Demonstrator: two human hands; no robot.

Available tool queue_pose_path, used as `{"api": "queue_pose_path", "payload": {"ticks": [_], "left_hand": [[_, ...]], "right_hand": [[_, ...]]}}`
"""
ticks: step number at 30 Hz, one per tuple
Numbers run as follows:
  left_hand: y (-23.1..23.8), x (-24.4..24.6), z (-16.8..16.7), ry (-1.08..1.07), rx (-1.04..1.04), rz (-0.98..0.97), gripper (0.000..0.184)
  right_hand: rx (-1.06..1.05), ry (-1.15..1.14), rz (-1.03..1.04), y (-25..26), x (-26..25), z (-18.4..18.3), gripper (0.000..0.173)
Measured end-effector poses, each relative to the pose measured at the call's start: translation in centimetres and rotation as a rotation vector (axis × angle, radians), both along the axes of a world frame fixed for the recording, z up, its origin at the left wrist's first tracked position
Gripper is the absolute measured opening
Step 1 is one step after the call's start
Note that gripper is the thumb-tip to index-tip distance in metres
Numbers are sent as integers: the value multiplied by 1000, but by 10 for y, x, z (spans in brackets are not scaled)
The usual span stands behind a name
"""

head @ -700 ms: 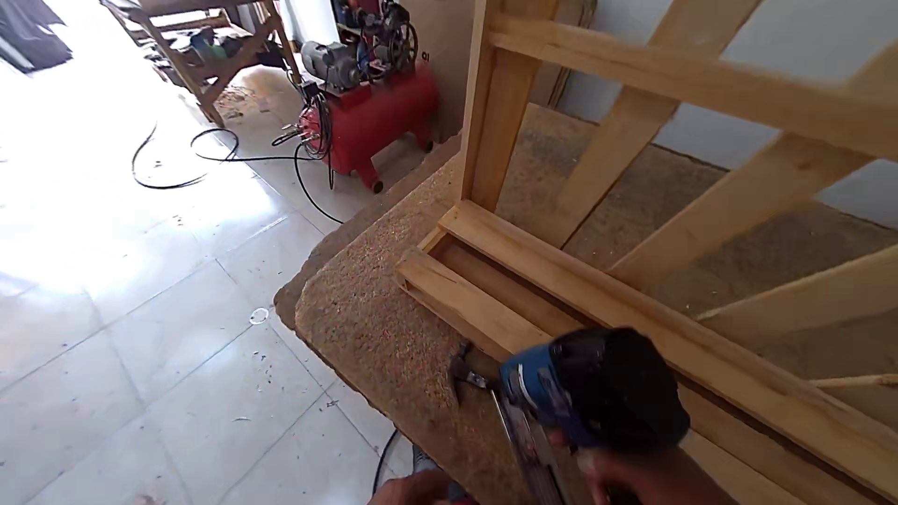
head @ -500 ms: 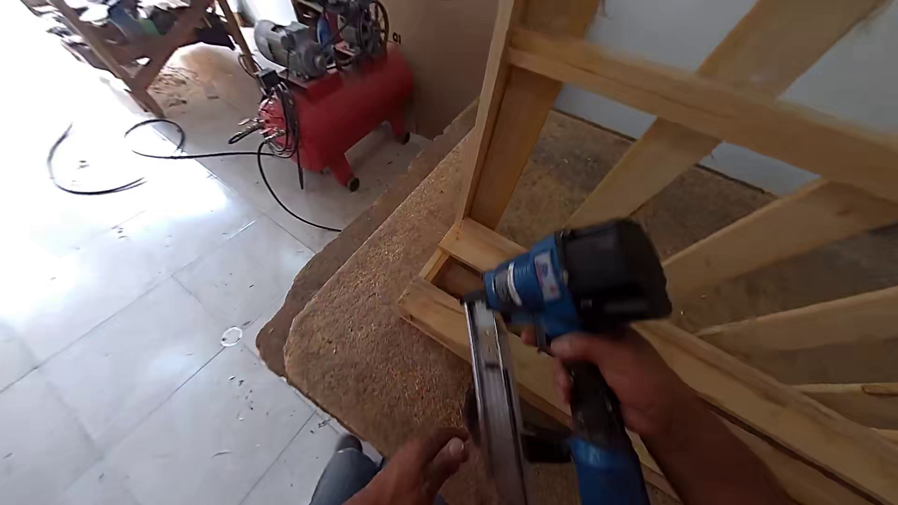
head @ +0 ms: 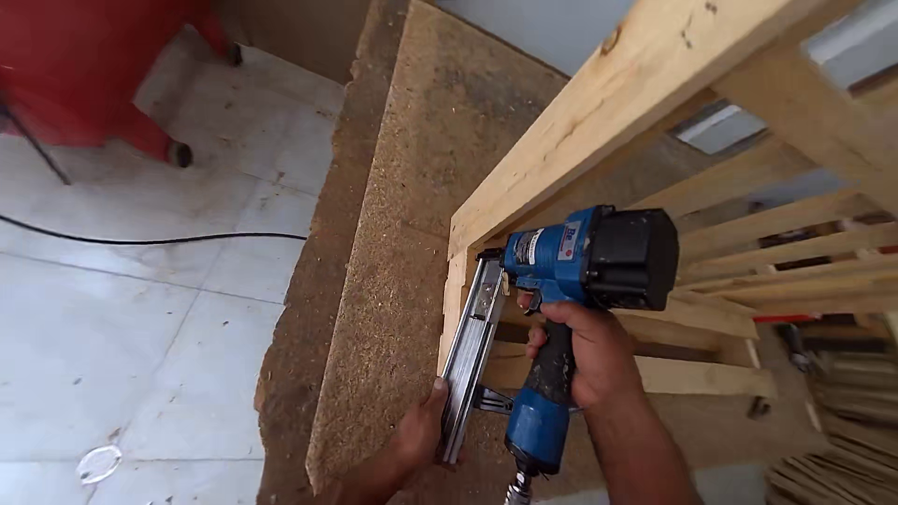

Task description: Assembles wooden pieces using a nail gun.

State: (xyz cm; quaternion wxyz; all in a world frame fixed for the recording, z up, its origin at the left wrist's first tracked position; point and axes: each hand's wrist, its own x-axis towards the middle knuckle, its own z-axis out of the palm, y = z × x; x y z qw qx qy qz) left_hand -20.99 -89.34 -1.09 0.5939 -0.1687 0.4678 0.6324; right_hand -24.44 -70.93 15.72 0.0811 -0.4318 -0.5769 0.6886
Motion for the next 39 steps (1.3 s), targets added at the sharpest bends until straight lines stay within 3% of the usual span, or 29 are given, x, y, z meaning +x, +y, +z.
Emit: {"api": "queue_pose_path", "payload": {"ticks": [6, 11, 19, 24, 29, 33, 36, 38, 39], "left_hand": [[-20, -41, -17, -88, 69, -109, 64], [-16, -46, -19, -192, 116, -153, 66], [-11, -31, -7, -296, 123, -144, 66], [-11, -15, -5, -355, 122, -90, 66], [-21, -3, 6, -395, 181, -126, 65], [-21, 7, -6, -456, 190, -103, 66], [-18, 7, -15, -291, 179, -232, 62], [-32, -14, -13, 75, 139, -434, 57], [-45, -31, -4, 242, 142, -447, 62]], "right_hand": [[40, -91, -104, -24, -30, -10, 20], [106, -281, -101, -31, -48, -2, 13], [122, -337, -44, -26, -44, 9, 23], [132, -371, -46, -31, -42, 11, 15], [145, -410, -9, -40, -41, 20, 23], [135, -410, -33, -43, -29, 11, 17], [160, -427, -8, -47, -24, 11, 13], [174, -395, 31, -55, -27, 13, 19], [209, -359, 69, -62, -29, 11, 22]]}}
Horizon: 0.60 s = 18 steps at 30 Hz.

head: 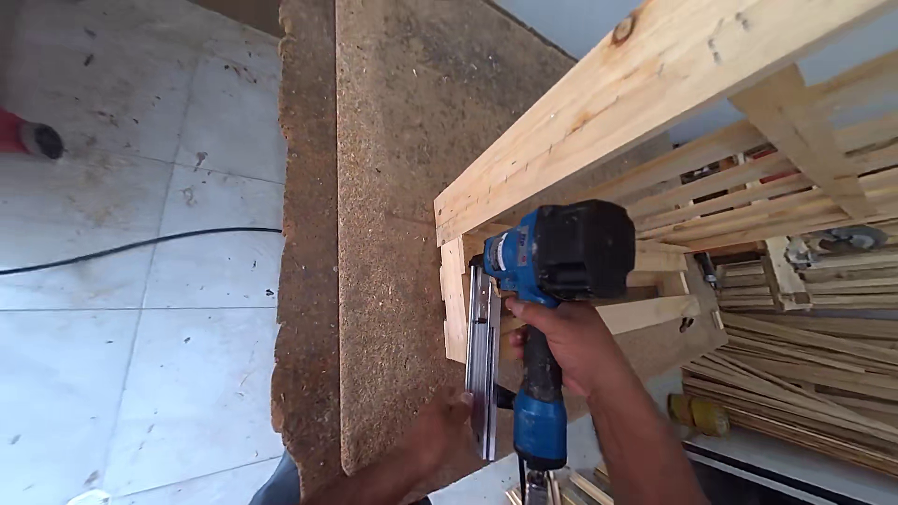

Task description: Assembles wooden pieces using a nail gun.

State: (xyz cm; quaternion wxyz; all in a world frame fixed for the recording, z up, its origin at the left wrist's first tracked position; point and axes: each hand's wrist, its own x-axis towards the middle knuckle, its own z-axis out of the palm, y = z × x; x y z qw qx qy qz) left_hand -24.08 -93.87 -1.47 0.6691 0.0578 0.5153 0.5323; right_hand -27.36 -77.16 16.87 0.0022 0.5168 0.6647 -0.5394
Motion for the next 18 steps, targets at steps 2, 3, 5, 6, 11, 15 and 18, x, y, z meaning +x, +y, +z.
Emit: {"api": "queue_pose_path", "payload": {"ticks": [2, 3, 5, 6, 11, 15, 18], "left_hand": [[-27, -37, 24, 195, 195, 186, 76], [-34, -55, 35, 178, 345, 302, 82], [-36, -89, 50, 25, 529, 421, 74], [-36, -105, 52, -44, 481, 472, 62], [-69, -142, -17, -348, 341, 600, 44], [-95, -151, -43, -521, 575, 614, 51], [-89, -178, -44, -484, 589, 592, 51]], "right_hand": [[108, 38, 146, -24, -7, -7, 26], [200, 13, 227, -41, -12, -11, 27], [321, 0, 357, -79, -22, -11, 34], [379, 46, 436, -95, -24, -10, 40], [655, -15, 505, -90, -8, -57, 37], [53, -331, 458, -45, -16, -136, 70], [30, -208, 332, -41, -30, -164, 63]]}}
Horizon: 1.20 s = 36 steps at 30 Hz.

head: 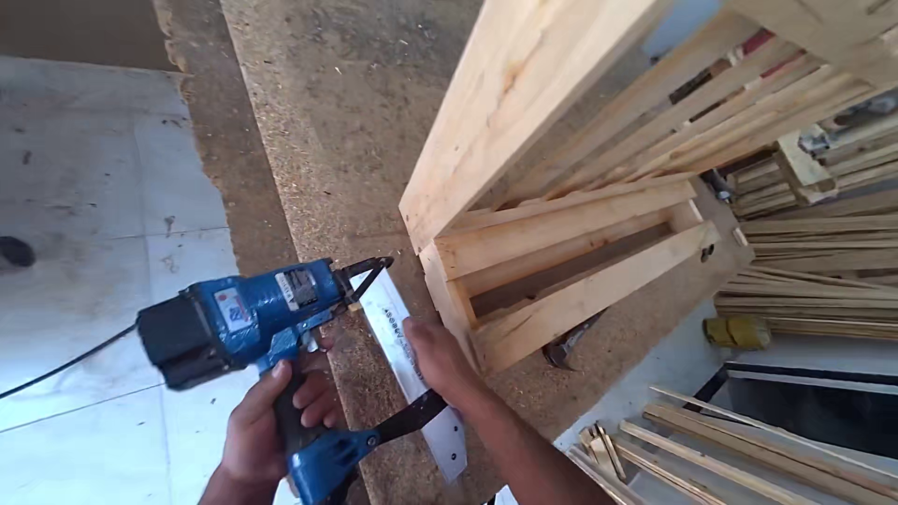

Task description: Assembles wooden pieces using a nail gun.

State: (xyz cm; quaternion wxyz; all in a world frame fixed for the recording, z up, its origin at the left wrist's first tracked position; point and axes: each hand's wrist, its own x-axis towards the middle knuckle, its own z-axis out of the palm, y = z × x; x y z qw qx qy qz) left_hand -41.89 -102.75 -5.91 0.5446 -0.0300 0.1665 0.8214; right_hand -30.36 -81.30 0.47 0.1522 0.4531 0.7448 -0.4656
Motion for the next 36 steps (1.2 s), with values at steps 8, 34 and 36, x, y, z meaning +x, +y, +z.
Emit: {"api": "queue_pose_path", "payload": {"ticks": [8, 34, 36], "left_hand": [[43, -28, 5, -56, -107, -149, 43], [64, -31, -9, -76, 30, -166, 44], [64, -30, -10, -84, 38, -157, 45]], "right_hand": [[187, -31, -117, 13, -2, 12, 63], [1169, 199, 595, 234, -74, -19, 51], [1190, 265, 597, 235, -71, -22, 50]]}}
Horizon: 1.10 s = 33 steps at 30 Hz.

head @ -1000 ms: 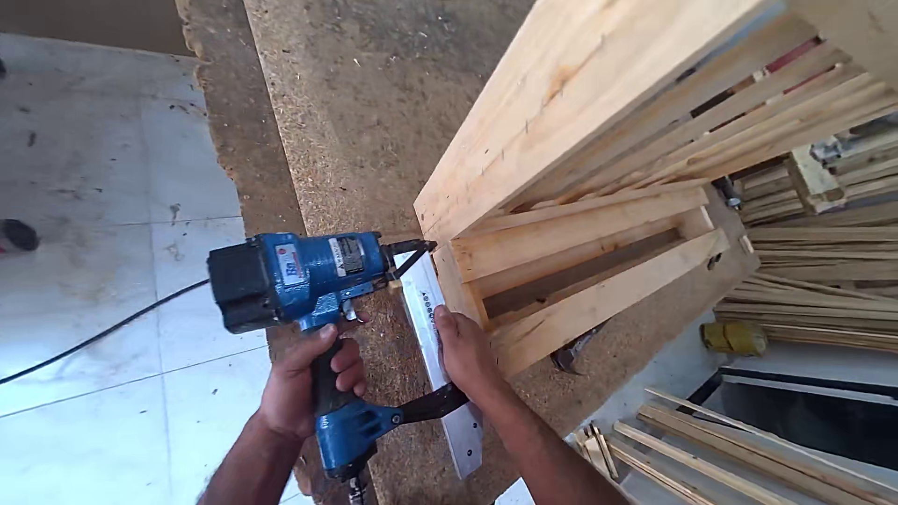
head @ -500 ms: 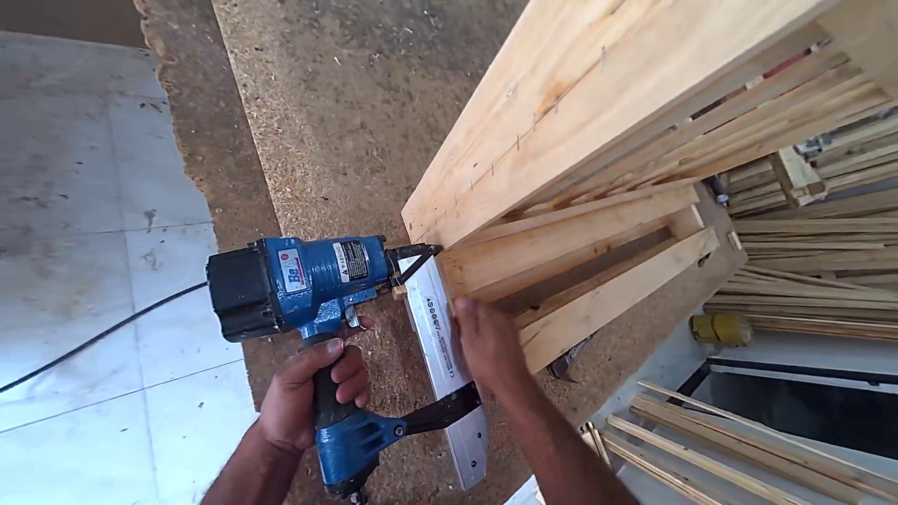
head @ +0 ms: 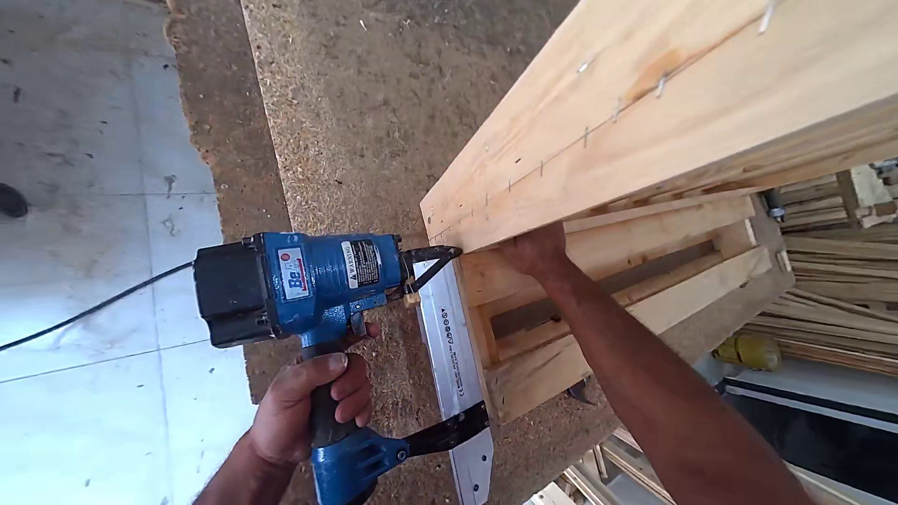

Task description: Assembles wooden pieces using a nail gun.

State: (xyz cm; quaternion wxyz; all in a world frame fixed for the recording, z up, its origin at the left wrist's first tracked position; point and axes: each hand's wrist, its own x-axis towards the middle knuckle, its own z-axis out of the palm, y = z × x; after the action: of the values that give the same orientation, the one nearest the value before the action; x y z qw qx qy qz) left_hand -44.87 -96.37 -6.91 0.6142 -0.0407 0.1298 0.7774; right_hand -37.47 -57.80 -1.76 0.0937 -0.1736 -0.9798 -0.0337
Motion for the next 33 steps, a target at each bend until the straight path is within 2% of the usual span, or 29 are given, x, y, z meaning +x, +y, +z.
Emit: {"api": "queue_pose_path", "payload": {"ticks": [8, 13, 19, 27, 33], "left_hand": [[1, -4, 2, -15, 3, -23, 45], [1, -5, 11, 8, -70, -28, 34], [-1, 2, 10, 21, 0, -4, 54], [0, 2, 20, 68, -13, 6, 52], [0, 3, 24, 97, -35, 6, 50]], "right_hand": [[48, 79, 22, 2, 1, -8, 50], [39, 56, -4, 1, 0, -7, 50], [-31, -44, -27, 0, 1, 1, 55], [-58, -105, -57, -1, -2, 6, 57], [-52, -54, -24, -1, 1, 3, 58]]}}
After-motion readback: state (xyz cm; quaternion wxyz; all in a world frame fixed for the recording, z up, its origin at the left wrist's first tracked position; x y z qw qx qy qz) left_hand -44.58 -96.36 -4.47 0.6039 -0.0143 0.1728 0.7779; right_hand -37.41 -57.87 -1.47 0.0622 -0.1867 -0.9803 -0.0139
